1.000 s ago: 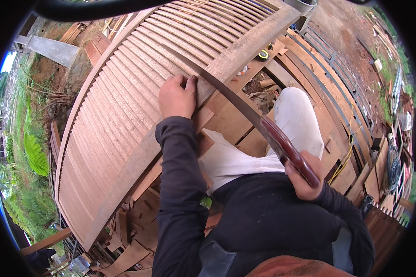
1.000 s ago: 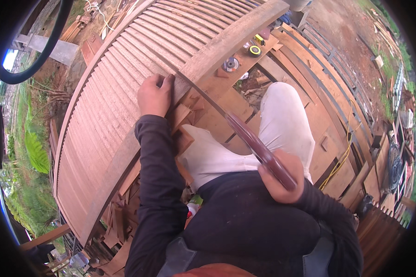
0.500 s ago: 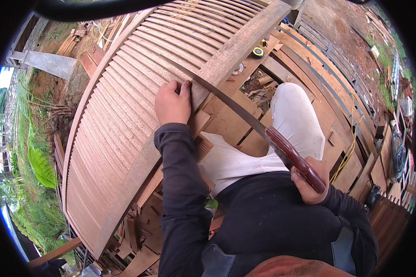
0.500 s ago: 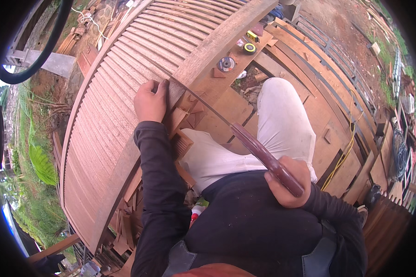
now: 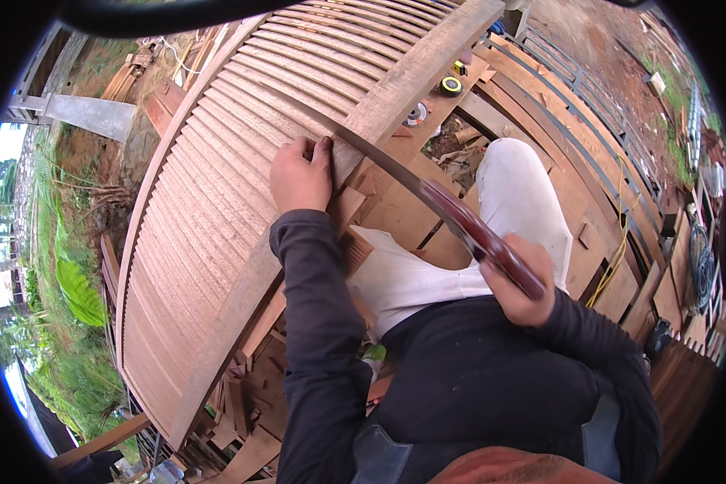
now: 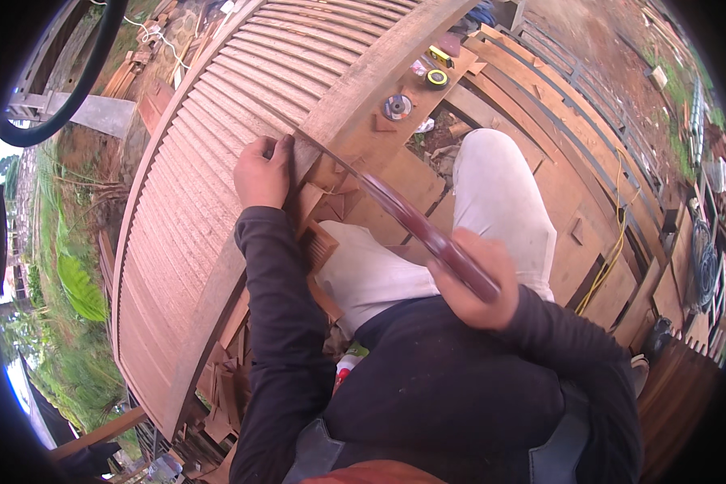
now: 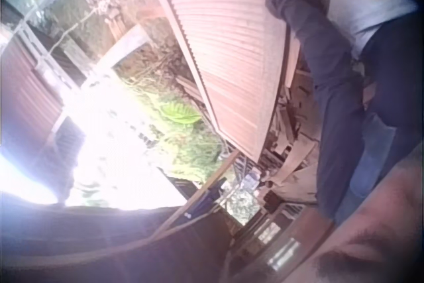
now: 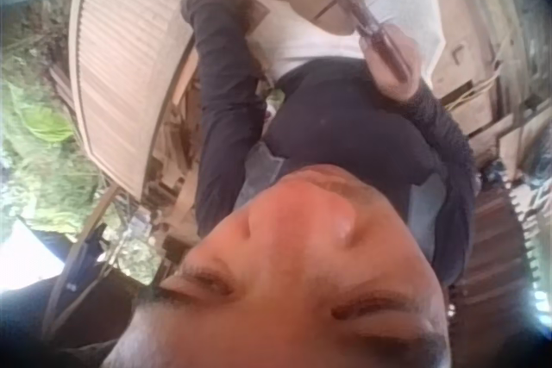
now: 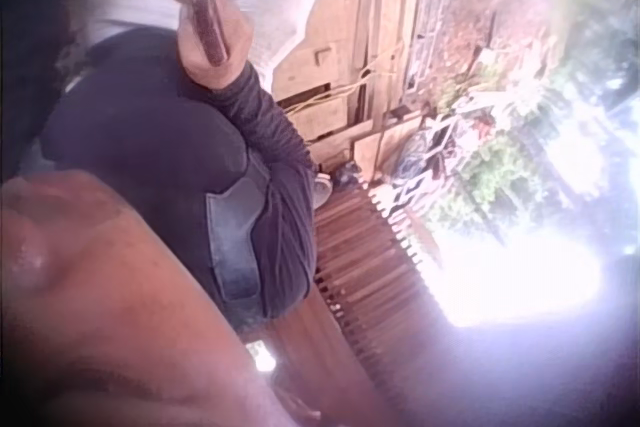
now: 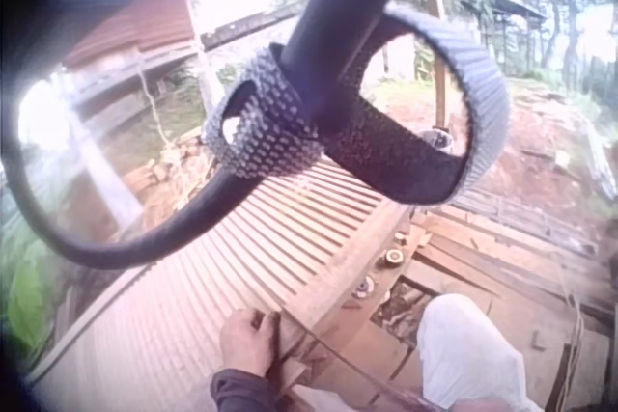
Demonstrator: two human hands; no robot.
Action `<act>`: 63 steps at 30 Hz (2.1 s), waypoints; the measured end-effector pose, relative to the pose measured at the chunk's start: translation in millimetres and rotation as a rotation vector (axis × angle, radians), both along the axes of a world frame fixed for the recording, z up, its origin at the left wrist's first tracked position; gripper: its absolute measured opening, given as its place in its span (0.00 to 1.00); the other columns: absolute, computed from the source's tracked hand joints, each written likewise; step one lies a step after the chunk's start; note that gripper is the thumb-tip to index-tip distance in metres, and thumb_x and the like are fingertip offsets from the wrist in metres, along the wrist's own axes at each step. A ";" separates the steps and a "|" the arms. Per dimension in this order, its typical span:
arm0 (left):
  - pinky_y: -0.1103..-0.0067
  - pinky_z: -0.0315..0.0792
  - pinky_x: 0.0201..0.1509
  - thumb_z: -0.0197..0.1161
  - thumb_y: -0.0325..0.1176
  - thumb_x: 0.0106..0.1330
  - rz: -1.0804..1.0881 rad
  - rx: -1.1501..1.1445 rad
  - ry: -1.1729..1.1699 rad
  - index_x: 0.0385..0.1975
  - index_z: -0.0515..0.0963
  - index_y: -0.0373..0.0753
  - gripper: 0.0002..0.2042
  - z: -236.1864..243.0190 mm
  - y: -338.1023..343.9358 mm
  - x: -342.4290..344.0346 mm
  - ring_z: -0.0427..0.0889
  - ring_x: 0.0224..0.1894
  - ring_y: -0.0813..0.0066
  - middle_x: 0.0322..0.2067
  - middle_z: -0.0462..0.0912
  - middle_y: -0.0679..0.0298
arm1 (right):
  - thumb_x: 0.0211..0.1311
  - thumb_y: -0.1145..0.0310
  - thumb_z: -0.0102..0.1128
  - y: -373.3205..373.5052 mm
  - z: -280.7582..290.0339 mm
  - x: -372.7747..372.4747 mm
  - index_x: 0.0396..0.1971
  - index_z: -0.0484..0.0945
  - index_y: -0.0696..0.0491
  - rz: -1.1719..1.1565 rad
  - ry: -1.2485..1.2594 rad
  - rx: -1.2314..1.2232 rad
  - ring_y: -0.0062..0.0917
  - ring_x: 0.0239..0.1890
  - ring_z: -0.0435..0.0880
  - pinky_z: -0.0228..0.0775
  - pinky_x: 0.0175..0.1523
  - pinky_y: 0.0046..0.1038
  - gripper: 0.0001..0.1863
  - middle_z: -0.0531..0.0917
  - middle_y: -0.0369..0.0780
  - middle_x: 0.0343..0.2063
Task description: The person measures and marks a wooden slatted panel using a square and pencil, then uses a hand saw to cut along the marked line. The person repositions the panel and continues sawing to complete the cut.
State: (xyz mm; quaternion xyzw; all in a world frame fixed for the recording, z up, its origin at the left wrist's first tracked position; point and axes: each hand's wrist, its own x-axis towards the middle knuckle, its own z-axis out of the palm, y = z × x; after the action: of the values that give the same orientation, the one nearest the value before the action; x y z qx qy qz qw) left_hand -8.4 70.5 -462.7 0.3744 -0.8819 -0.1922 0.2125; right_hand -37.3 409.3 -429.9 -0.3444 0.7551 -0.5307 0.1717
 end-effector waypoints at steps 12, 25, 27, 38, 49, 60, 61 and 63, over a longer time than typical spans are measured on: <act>0.63 0.77 0.48 0.68 0.48 0.66 -0.010 -0.058 -0.021 0.35 0.87 0.36 0.18 -4.9 -6.7 0.8 0.86 0.41 0.48 0.35 0.87 0.47 | 0.58 0.75 0.66 -10.2 -0.1 -5.5 0.29 0.77 0.56 0.036 -0.038 -0.057 0.36 0.19 0.78 0.66 0.27 0.33 0.05 0.77 0.42 0.18; 0.61 0.75 0.45 0.68 0.46 0.67 -0.007 -0.015 0.007 0.31 0.85 0.35 0.17 -4.9 -5.1 -0.7 0.83 0.39 0.47 0.32 0.84 0.49 | 0.58 0.76 0.67 -6.0 1.5 -12.6 0.29 0.78 0.56 0.043 -0.060 -0.090 0.39 0.19 0.78 0.65 0.26 0.34 0.05 0.76 0.42 0.18; 0.61 0.75 0.45 0.68 0.47 0.67 -0.016 -0.006 0.023 0.31 0.85 0.35 0.17 -9.3 -7.6 2.5 0.83 0.38 0.47 0.32 0.84 0.49 | 0.57 0.76 0.67 4.0 -3.4 -7.2 0.29 0.78 0.56 0.065 -0.040 -0.093 0.39 0.19 0.78 0.65 0.26 0.34 0.05 0.76 0.42 0.18; 0.62 0.75 0.45 0.69 0.46 0.67 0.007 0.015 -0.008 0.32 0.86 0.36 0.16 -10.6 -9.0 0.1 0.83 0.38 0.48 0.33 0.84 0.49 | 0.58 0.77 0.67 -4.2 -14.8 -4.9 0.28 0.76 0.55 0.038 -0.099 -0.110 0.40 0.19 0.77 0.67 0.27 0.34 0.06 0.75 0.42 0.17; 0.62 0.75 0.47 0.69 0.46 0.67 0.007 0.014 -0.025 0.32 0.86 0.35 0.17 -11.0 -10.6 -0.2 0.84 0.39 0.48 0.34 0.85 0.48 | 0.57 0.76 0.68 -3.3 -27.7 -8.9 0.30 0.77 0.56 0.072 -0.075 -0.167 0.41 0.20 0.80 0.67 0.26 0.36 0.06 0.76 0.43 0.17; 0.62 0.75 0.47 0.68 0.47 0.67 -0.008 -0.012 -0.019 0.33 0.86 0.35 0.18 -13.9 -14.5 -2.0 0.84 0.39 0.48 0.34 0.85 0.48 | 0.61 0.75 0.65 -11.9 -24.0 -9.9 0.29 0.77 0.55 0.065 -0.143 -0.147 0.38 0.17 0.79 0.67 0.25 0.34 0.05 0.76 0.43 0.17; 0.62 0.75 0.47 0.68 0.47 0.68 -0.002 0.000 -0.030 0.33 0.86 0.35 0.18 -12.2 -13.7 0.3 0.84 0.39 0.48 0.34 0.85 0.48 | 0.59 0.76 0.66 -5.0 -27.8 -10.5 0.28 0.77 0.55 0.073 -0.049 -0.144 0.39 0.18 0.80 0.68 0.26 0.35 0.05 0.77 0.43 0.18; 0.62 0.75 0.47 0.68 0.47 0.68 0.020 0.022 -0.045 0.32 0.86 0.35 0.18 -8.5 -11.3 5.1 0.84 0.39 0.47 0.33 0.85 0.48 | 0.57 0.76 0.66 28.0 -26.8 -2.6 0.28 0.77 0.55 0.105 0.014 -0.076 0.40 0.18 0.80 0.68 0.26 0.35 0.05 0.77 0.43 0.18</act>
State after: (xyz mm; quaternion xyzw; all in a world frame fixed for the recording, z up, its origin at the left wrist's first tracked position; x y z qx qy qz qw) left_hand -3.3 59.1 -471.2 0.3896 -0.8806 -0.1913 0.1903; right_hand -39.9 437.3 -456.6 -0.3936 0.7163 -0.5470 0.1807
